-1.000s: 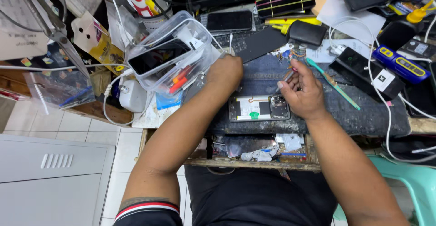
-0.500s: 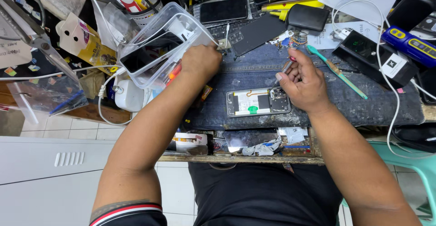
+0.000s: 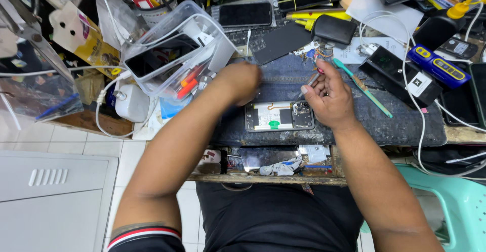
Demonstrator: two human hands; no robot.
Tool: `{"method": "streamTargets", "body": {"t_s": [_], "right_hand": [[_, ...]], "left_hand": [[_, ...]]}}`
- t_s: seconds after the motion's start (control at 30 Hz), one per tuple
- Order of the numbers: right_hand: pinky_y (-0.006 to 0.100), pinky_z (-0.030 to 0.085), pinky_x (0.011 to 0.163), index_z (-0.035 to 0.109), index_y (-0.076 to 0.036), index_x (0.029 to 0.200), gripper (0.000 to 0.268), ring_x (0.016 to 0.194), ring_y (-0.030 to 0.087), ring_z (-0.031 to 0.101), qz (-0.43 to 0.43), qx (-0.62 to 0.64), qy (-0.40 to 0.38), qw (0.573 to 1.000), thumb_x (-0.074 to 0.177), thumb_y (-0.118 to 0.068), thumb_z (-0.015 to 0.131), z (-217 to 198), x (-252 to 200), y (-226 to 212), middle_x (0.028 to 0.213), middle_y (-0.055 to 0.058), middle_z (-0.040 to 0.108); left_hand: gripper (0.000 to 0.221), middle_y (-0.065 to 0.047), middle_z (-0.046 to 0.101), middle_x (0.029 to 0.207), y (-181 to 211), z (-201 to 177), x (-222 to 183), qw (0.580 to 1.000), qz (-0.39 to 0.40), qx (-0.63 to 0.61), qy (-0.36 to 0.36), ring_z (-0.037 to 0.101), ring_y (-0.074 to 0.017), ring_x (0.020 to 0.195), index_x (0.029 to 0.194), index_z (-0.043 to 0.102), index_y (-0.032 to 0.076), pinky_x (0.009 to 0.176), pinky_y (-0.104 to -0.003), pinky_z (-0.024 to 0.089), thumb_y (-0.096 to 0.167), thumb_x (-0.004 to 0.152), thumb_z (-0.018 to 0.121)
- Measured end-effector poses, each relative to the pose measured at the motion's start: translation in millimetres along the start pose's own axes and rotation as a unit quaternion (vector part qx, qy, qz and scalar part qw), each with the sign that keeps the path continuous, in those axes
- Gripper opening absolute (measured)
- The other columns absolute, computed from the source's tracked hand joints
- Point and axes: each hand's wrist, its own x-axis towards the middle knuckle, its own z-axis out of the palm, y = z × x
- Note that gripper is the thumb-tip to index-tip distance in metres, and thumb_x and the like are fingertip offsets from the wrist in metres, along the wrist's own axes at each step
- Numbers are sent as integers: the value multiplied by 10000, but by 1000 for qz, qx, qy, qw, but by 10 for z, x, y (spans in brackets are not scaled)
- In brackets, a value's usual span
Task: The person disassembles and works on the internal components of a mobile phone using a precision screwdriver.
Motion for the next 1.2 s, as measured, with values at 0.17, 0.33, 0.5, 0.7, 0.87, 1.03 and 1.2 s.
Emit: {"method": "streamTargets", "body": {"t_s": [0.17, 0.33, 0.5, 0.7, 0.87, 1.03, 1.2], "right_hand": [[219, 504, 740, 392, -23, 1556, 653, 842, 80, 603, 7, 60, -6, 998, 1002, 36, 731, 21, -13, 59, 1085, 80, 626], [206, 535, 760, 386, -33, 1573, 645, 886, 91, 616, -26, 45, -15, 999, 1030, 35, 728, 6, 0, 32, 1058, 82, 624], [240, 519, 674, 441, -47, 1485, 678, 763, 101, 602, -56, -50, -6, 997, 930, -13, 830, 28, -14, -74, 949, 70, 659], [273, 596, 834, 405, -73, 1556, 602, 982, 173, 713, -83, 9, -67, 994, 1036, 37, 688, -11, -34, -106, 1094, 131, 699], [267, 572, 763, 396, -84, 1517, 729, 903, 160, 641, -94, 2, -48, 994, 926, -10, 817, 27, 11, -34, 1134, 166, 625], [326, 568, 937, 303, -49, 1541, 609, 1044, 186, 661, -90, 70, -82, 990, 1016, 75, 585, -1, 11, -87, 1199, 169, 639], [228, 557, 743, 391, -93, 1531, 720, 893, 107, 652, -62, 20, -46, 997, 950, 67, 785, 49, -9, -6, 1117, 119, 658]], "left_hand": [[136, -152, 714, 1048, 204, 247, 223, 983, 52, -139, 104, 679, -347, 1042, 944, 731, 77, 902, -460, 527, 199, 887, 710], [185, -159, 661, 1067, 102, 306, 245, 957, 78, -187, 207, 658, -362, 1021, 992, 751, 104, 861, -466, 518, 197, 833, 742], [221, -101, 654, 1146, -52, 421, -96, 915, 127, -213, 318, 642, -336, 1113, 1130, 741, 129, 971, -440, 517, 131, 920, 673], [280, -50, 625, 1058, 69, 596, -40, 938, 159, -103, 291, 593, -309, 1037, 1094, 776, 170, 883, -466, 486, 219, 819, 751], [193, -25, 623, 1031, 5, 645, 52, 932, 168, -124, 296, 601, -277, 1015, 1013, 804, 194, 864, -440, 485, 197, 830, 745], [185, -30, 618, 1025, -41, 692, 24, 913, 179, -169, 325, 606, -267, 1007, 1026, 794, 171, 889, -423, 480, 172, 852, 732], [205, -37, 619, 1061, -48, 699, -15, 894, 198, -204, 347, 608, -268, 1046, 1062, 765, 121, 907, -423, 472, 159, 865, 721]]}}
